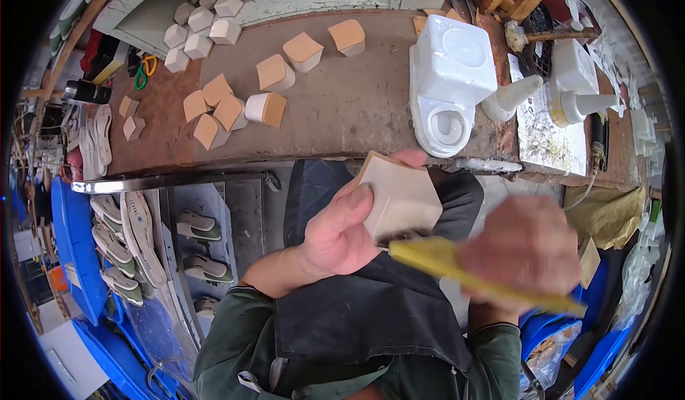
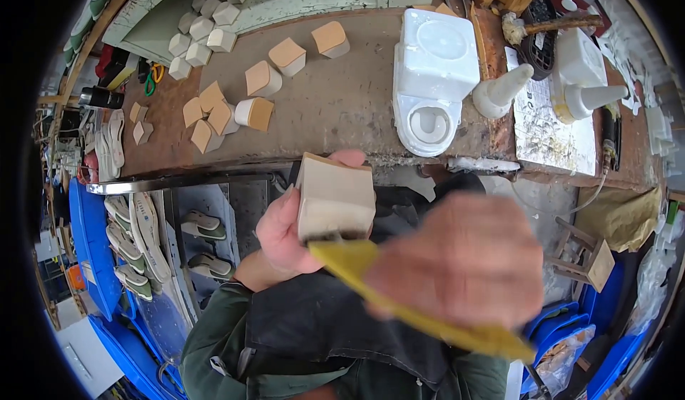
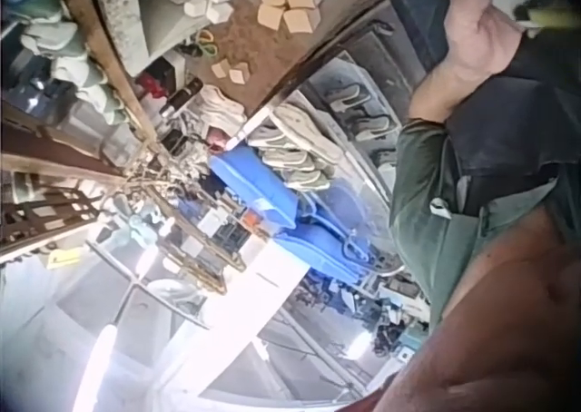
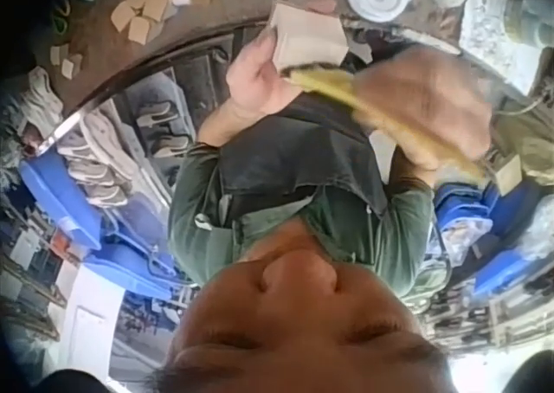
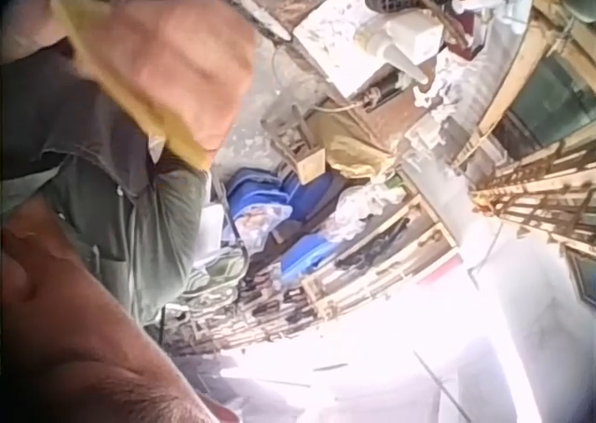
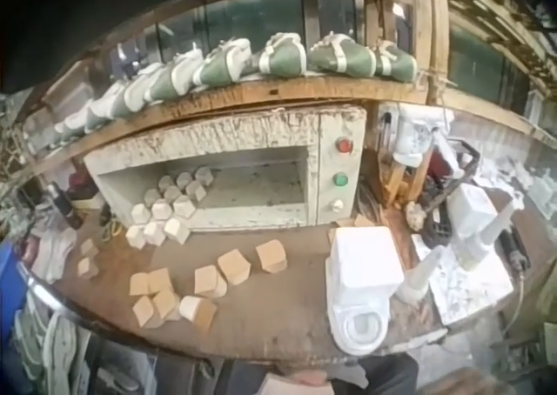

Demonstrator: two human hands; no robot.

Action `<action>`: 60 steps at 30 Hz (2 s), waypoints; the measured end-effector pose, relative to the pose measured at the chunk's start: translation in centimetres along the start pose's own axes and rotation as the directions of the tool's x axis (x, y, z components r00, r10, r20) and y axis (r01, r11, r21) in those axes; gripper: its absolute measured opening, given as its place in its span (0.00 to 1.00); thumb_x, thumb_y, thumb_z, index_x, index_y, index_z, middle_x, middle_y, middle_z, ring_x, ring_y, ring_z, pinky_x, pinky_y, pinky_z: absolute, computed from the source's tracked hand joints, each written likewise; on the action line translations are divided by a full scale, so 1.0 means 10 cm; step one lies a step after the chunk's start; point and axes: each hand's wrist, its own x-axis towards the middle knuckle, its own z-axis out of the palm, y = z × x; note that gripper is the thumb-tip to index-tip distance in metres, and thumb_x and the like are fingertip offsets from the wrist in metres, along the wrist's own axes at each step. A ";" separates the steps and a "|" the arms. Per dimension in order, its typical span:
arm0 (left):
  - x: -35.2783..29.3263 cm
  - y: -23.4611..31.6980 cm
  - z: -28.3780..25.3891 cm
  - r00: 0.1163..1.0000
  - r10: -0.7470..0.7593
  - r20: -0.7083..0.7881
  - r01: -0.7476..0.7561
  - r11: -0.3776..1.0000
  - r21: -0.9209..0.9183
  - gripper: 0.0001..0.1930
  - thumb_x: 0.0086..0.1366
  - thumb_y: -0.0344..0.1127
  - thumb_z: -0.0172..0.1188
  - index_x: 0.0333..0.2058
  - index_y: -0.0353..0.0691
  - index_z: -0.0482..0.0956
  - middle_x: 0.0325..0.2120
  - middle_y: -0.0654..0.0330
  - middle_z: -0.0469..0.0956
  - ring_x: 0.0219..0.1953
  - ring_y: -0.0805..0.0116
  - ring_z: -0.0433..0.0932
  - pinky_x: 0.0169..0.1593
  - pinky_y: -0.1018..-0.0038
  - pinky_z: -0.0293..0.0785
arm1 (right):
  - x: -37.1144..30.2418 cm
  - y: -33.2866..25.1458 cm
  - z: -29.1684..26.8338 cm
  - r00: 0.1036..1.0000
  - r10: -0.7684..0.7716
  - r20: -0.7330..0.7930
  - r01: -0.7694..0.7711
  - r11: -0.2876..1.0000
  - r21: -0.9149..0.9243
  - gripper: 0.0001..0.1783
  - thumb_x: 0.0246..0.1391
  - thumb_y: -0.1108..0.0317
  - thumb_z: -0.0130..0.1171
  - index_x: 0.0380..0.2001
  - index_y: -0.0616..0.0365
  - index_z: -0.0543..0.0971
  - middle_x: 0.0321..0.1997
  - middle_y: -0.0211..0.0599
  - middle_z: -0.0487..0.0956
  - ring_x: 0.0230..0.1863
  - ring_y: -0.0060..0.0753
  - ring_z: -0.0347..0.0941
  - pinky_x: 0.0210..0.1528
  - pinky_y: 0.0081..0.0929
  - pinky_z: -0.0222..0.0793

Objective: Applying adhesive to shoe heel components and arranging soles on drying racks in a shoe factory.

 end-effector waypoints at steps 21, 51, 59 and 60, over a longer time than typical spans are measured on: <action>-0.18 -0.01 0.14 0.997 0.073 0.022 -0.072 0.997 -0.034 0.33 0.63 0.48 0.46 0.58 0.31 0.50 0.49 0.52 0.67 0.51 0.62 0.69 0.54 0.68 0.65 | 0.16 -0.03 -0.04 0.836 0.365 -0.410 -0.371 0.926 0.067 0.09 0.41 0.70 0.64 0.25 0.65 0.78 0.23 0.42 0.78 0.16 0.25 0.70 0.16 0.17 0.60; -0.59 3.99 -2.57 0.022 0.921 0.389 0.624 -0.317 0.715 0.12 0.49 0.36 0.59 0.17 0.30 0.75 0.22 0.47 0.74 0.31 0.51 0.73 0.37 0.62 0.70 | -0.32 0.65 -0.19 0.801 0.598 -0.025 -0.598 0.801 -0.008 0.11 0.42 0.71 0.64 0.26 0.71 0.79 0.25 0.47 0.77 0.29 0.40 0.72 0.34 0.34 0.68; -0.75 3.84 -2.70 0.319 0.893 0.318 0.619 -0.450 0.643 0.09 0.51 0.34 0.56 0.24 0.34 0.78 0.29 0.46 0.75 0.37 0.51 0.73 0.42 0.64 0.70 | -0.38 0.74 -0.12 0.771 0.636 -0.022 -0.636 0.771 0.028 0.11 0.45 0.71 0.62 0.28 0.71 0.79 0.24 0.44 0.77 0.27 0.37 0.71 0.31 0.31 0.66; -0.77 3.81 -2.72 0.354 0.855 0.379 0.595 -0.519 0.614 0.08 0.51 0.33 0.56 0.25 0.34 0.78 0.30 0.46 0.75 0.38 0.51 0.73 0.43 0.64 0.70 | -0.37 0.73 -0.11 0.771 0.637 -0.021 -0.636 0.771 0.028 0.11 0.45 0.71 0.62 0.28 0.71 0.79 0.24 0.44 0.77 0.27 0.37 0.71 0.31 0.31 0.66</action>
